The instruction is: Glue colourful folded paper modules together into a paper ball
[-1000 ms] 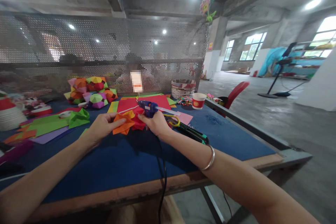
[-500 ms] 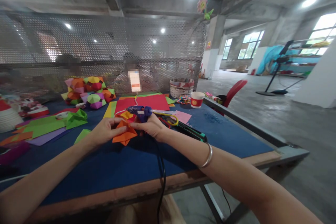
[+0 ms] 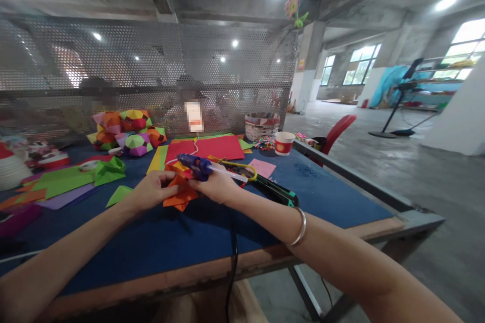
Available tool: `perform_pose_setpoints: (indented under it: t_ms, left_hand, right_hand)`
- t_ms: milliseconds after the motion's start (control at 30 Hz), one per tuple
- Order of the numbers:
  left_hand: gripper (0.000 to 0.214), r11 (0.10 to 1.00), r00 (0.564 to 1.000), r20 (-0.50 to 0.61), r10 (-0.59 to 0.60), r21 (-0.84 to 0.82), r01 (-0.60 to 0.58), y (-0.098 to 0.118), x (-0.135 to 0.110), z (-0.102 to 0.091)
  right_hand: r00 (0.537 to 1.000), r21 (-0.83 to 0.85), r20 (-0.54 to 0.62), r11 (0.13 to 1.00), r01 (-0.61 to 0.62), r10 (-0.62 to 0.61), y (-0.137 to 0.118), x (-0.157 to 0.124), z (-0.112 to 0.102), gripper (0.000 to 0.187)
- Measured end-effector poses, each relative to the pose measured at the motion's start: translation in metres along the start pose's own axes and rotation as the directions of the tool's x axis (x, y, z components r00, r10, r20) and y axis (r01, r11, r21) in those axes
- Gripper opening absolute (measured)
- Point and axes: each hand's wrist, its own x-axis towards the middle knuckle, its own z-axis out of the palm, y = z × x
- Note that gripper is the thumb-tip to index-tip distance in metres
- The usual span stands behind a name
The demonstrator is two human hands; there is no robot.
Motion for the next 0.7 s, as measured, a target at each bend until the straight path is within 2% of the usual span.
perform_pose_setpoints:
  t_ms: [200,400,700]
  left_hand:
    - [0.018,0.999,1.0,0.001,-0.025,-0.044,0.025,0.0032,-0.0003,0.0014]
    - [0.019,0.997,0.999,0.003,-0.049,-0.063,0.049,0.0006,0.0002,0.0005]
    - [0.016,0.999,1.0,0.001,-0.028,-0.019,0.028,-0.0049,0.0043,-0.0011]
  right_hand:
    - [0.997,-0.152,-0.077,0.988,0.006,-0.018,-0.0012,-0.0016,0.0016,0.011]
    - [0.991,-0.138,-0.105,0.988,0.07,-0.085,0.0037,-0.0029,0.0047,0.015]
    - [0.987,-0.209,-0.138,0.976,0.052,-0.082,-0.0013,-0.0065,0.0067,0.012]
